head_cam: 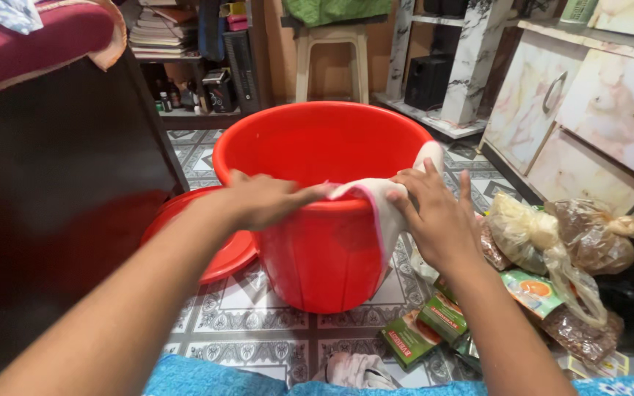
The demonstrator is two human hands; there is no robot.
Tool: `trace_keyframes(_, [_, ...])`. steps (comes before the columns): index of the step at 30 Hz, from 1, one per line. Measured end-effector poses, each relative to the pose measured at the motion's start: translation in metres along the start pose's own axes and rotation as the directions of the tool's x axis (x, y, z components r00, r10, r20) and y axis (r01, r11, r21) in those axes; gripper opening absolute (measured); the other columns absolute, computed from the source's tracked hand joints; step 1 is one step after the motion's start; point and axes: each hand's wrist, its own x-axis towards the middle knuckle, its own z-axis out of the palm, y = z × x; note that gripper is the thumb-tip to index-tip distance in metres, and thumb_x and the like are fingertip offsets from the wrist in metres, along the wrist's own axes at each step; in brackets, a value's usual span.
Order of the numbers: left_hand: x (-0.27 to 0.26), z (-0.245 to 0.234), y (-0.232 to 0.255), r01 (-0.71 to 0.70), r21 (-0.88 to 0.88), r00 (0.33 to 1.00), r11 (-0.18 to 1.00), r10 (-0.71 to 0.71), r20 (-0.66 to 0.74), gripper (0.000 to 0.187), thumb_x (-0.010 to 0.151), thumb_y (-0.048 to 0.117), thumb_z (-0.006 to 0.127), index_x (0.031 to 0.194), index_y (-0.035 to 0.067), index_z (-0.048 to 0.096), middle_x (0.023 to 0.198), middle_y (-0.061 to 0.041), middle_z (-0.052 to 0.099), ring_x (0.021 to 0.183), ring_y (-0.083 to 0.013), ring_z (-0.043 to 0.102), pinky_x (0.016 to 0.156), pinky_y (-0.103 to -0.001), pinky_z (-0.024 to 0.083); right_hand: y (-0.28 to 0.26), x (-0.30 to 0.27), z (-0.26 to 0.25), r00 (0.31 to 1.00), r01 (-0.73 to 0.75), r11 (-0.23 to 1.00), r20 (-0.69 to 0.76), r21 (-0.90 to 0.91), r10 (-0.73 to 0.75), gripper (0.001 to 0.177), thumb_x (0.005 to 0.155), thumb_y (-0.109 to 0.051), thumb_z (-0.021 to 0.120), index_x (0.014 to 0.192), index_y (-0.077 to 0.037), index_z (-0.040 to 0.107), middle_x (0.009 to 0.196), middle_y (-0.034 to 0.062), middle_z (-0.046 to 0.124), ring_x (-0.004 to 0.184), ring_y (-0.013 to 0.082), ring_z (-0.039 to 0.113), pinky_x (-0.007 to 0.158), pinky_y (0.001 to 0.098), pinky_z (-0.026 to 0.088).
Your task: The person wipes the interior and exterior of a red plastic bucket using a small cloth. The person repeatedly rubs the cloth along the bucket's rim and inner walls, then wipes the outside surface.
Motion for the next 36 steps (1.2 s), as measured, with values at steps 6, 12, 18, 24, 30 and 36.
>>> trace_keyframes(6, [0.003, 0.024, -0.059, -0.021, 0.236, 0.909, 0.972, 0.117, -0.401, 0.058, 0.104, 0.045, 0.023, 0.109, 0.014, 0.071, 0.094, -0.009, 0.073, 0.106, -0.0285, 0.062, 0.109, -0.056, 0.026, -0.017, 0.047, -0.008, 0.951, 0.088, 0.904, 0.306, -0.417, 0.049, 0.044, 0.107, -0.046, 0.033, 0.124, -0.027, 0.069, 0.118, 0.01, 0.073, 0.132, 0.0297, 0.055, 0.116, 0.0541, 0.028])
trace_keyframes(12, [0.026, 0.044, -0.069, 0.036, 0.241, 0.829, 0.97, 0.106, -0.549, 0.049, 0.105, 0.031, 0.034, 0.087, 0.006, 0.073, 0.091, -0.009, 0.074, 0.096, -0.0273, 0.066, 0.108, -0.054, 0.033, -0.098, 0.061, 0.015, 0.878, 0.134, 0.943, 0.478, -0.303, 0.029, 0.063, 0.104, -0.056, 0.03, 0.102, -0.013, 0.075, 0.093, 0.0156, 0.074, 0.091, 0.0354, 0.071, 0.079, 0.052, 0.054])
trace_keyframes(18, [0.026, 0.049, -0.074, -0.048, 0.383, 0.666, 0.923, 0.315, -0.676, 0.041, 0.097, 0.026, 0.039, 0.093, 0.01, 0.076, 0.085, -0.007, 0.074, 0.09, -0.0303, 0.065, 0.095, -0.056, 0.034, -0.161, 0.038, 0.063, 0.993, 0.079, 0.97, 0.098, -0.228, -0.058, 0.053, 0.106, -0.043, 0.04, 0.08, -0.014, 0.076, 0.073, 0.0117, 0.072, 0.068, 0.0329, 0.07, 0.066, 0.0486, 0.053])
trace_keyframes(24, [0.005, 0.016, -0.077, -0.173, 0.003, 0.907, 0.985, 0.16, -0.388, 0.055, 0.098, 0.049, 0.041, 0.074, 0.014, 0.077, 0.073, -0.006, 0.074, 0.089, -0.0267, 0.067, 0.103, -0.047, 0.038, -0.063, 0.025, 0.025, 0.873, 0.428, 0.888, -0.176, -0.17, -0.455, 0.029, 0.095, -0.026, 0.048, 0.083, -0.011, 0.071, 0.075, 0.0122, 0.071, 0.068, 0.032, 0.069, 0.069, 0.0472, 0.052])
trace_keyframes(30, [0.009, 0.009, -0.063, -0.054, 0.113, 0.951, 0.992, 0.085, -0.296, 0.055, 0.1, 0.053, 0.043, 0.082, 0.015, 0.077, 0.081, -0.008, 0.072, 0.088, -0.0327, 0.067, 0.085, -0.052, 0.049, -0.01, 0.03, -0.002, 0.992, 0.124, 0.969, -0.008, 0.213, -0.125, 0.043, 0.097, -0.028, 0.039, 0.093, -0.008, 0.076, 0.093, 0.0177, 0.073, 0.085, 0.0347, 0.068, 0.08, 0.0474, 0.052])
trace_keyframes(36, [0.037, 0.028, -0.078, -0.188, 0.242, 0.828, 0.952, 0.286, -0.483, 0.055, 0.104, 0.042, 0.037, 0.078, 0.011, 0.074, 0.073, -0.011, 0.073, 0.076, -0.0352, 0.068, 0.085, -0.051, 0.047, -0.106, -0.001, 0.056, 0.92, -0.157, 0.924, -0.393, -0.348, 0.008, 0.04, 0.097, -0.03, 0.047, 0.071, -0.01, 0.069, 0.072, 0.0136, 0.067, 0.075, 0.0325, 0.063, 0.08, 0.0495, 0.05])
